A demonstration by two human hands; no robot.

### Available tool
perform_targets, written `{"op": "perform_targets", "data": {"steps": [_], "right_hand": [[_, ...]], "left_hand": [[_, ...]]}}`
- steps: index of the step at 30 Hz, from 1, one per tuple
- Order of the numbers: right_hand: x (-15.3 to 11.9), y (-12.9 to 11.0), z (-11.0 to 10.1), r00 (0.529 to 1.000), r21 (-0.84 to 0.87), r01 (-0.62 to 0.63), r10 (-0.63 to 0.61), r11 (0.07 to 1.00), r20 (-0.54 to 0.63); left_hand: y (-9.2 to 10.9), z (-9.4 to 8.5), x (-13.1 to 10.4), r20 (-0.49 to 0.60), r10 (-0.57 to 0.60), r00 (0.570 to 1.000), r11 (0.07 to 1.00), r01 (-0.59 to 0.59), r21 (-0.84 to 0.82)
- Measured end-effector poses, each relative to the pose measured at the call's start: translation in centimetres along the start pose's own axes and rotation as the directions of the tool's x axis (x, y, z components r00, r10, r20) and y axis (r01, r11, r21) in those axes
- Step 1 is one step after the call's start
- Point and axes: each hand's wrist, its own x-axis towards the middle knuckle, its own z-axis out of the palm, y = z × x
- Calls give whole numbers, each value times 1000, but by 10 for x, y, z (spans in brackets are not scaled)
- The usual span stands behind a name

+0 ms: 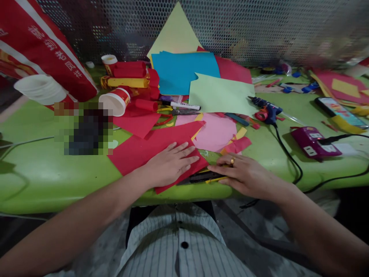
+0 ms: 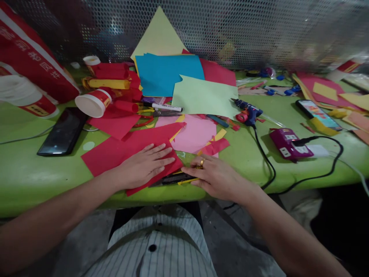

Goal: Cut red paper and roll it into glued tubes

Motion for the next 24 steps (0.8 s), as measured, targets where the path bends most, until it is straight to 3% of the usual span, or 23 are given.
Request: {"op": "perform_targets", "data": {"steps": [5, 12, 19, 24], "right_hand": [[-3, -2, 0, 999, 13, -34, 34, 999, 12], [-11, 2, 3, 996, -8, -69, 68, 998, -60], [2, -7, 4, 998, -17, -32, 31, 999, -49], [9, -13, 8, 995, -19, -5, 3, 1000, -97]], "left_hand": [[0, 0, 0, -2, -12, 1000, 1000, 12, -4], [-1, 0, 1, 8, -28, 1000, 999, 28, -22], [2, -4, 3, -56, -78, 995, 995, 81, 51], [3, -4, 5, -37, -104, 994, 993, 106, 48]]}}
